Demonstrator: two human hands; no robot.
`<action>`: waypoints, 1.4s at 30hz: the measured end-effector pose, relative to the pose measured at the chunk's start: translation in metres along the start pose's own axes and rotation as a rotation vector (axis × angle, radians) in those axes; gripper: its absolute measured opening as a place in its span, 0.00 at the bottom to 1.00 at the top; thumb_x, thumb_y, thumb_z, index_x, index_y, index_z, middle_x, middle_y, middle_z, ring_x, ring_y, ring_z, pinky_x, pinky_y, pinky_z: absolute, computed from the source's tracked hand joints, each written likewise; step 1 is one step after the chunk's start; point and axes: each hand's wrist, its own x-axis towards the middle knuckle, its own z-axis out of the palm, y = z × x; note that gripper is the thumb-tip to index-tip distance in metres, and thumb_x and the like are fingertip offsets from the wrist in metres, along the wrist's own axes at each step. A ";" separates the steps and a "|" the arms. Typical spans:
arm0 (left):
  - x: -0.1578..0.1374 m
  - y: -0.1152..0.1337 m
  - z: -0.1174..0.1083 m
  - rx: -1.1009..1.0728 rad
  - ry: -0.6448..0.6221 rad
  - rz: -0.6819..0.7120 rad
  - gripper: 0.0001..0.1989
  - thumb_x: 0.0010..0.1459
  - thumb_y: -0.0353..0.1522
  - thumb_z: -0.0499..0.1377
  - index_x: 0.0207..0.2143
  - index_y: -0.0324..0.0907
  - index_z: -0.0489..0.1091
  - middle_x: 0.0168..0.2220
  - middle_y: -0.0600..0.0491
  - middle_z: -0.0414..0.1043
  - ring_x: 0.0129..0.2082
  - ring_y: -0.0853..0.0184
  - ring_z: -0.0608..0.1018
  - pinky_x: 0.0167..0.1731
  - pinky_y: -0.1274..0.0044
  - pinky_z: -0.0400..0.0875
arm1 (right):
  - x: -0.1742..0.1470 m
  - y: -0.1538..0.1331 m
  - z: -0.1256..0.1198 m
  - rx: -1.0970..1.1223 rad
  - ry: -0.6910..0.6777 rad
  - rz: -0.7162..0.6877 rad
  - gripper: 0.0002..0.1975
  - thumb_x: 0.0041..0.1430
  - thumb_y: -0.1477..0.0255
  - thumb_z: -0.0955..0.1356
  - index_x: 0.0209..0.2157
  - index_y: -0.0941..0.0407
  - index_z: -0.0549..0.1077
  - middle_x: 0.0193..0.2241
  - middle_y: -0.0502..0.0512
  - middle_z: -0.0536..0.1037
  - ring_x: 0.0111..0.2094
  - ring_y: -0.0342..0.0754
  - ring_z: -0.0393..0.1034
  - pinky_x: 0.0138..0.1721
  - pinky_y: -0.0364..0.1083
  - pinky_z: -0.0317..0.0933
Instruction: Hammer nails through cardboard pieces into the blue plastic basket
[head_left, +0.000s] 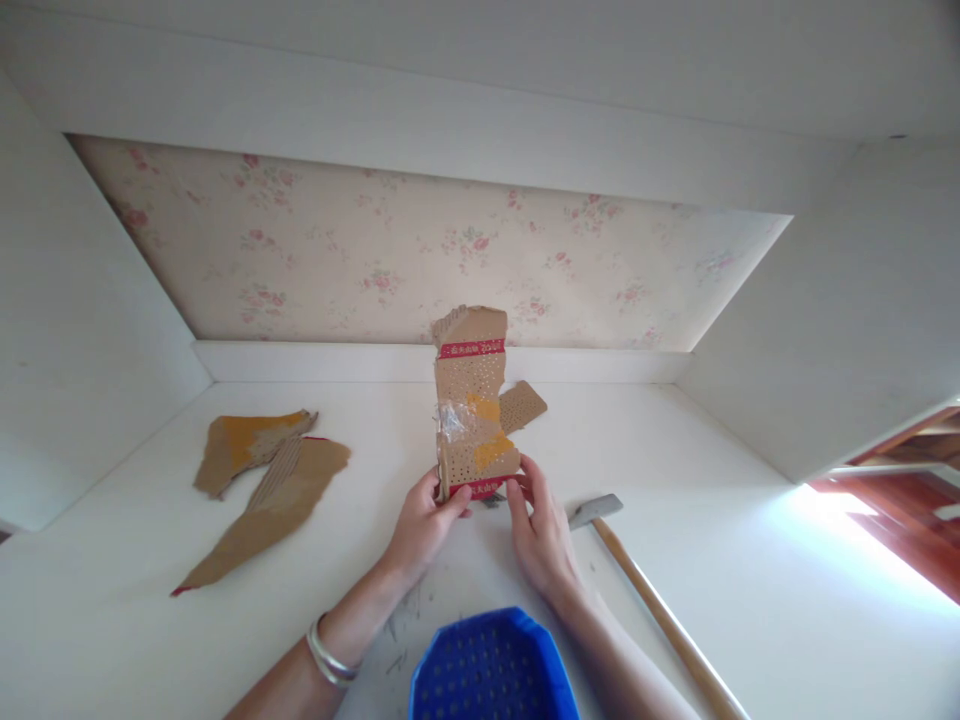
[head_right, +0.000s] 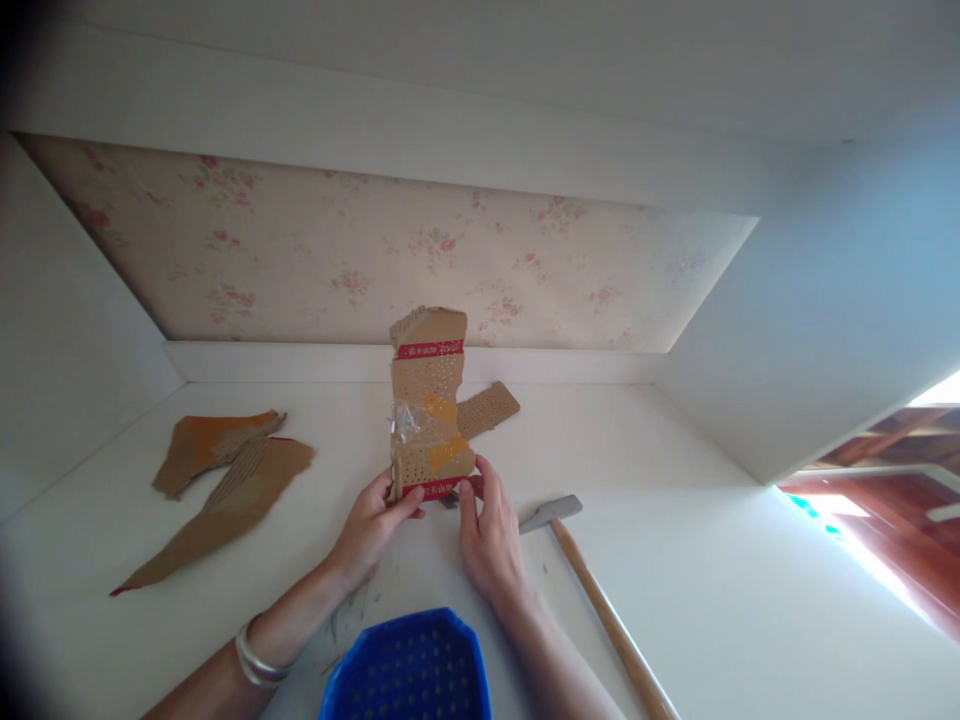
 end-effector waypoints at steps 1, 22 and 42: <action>-0.001 0.001 0.000 0.004 -0.049 -0.001 0.19 0.51 0.37 0.68 0.43 0.38 0.74 0.40 0.45 0.80 0.38 0.59 0.81 0.34 0.74 0.75 | 0.000 0.000 -0.001 0.083 0.020 0.051 0.20 0.69 0.63 0.60 0.59 0.54 0.62 0.49 0.59 0.77 0.49 0.53 0.73 0.50 0.53 0.67; 0.000 -0.003 -0.002 0.048 -0.209 0.005 0.17 0.53 0.40 0.66 0.40 0.38 0.77 0.37 0.46 0.81 0.36 0.58 0.81 0.38 0.71 0.75 | -0.005 0.001 0.002 0.428 0.051 0.140 0.19 0.63 0.57 0.65 0.49 0.55 0.68 0.36 0.55 0.80 0.37 0.52 0.76 0.39 0.50 0.70; 0.000 0.000 -0.006 0.027 -0.332 -0.036 0.17 0.55 0.40 0.65 0.41 0.37 0.75 0.37 0.47 0.80 0.37 0.59 0.80 0.40 0.72 0.73 | -0.004 -0.010 -0.005 0.585 0.037 0.208 0.19 0.59 0.58 0.69 0.48 0.54 0.71 0.37 0.54 0.80 0.38 0.51 0.75 0.39 0.47 0.69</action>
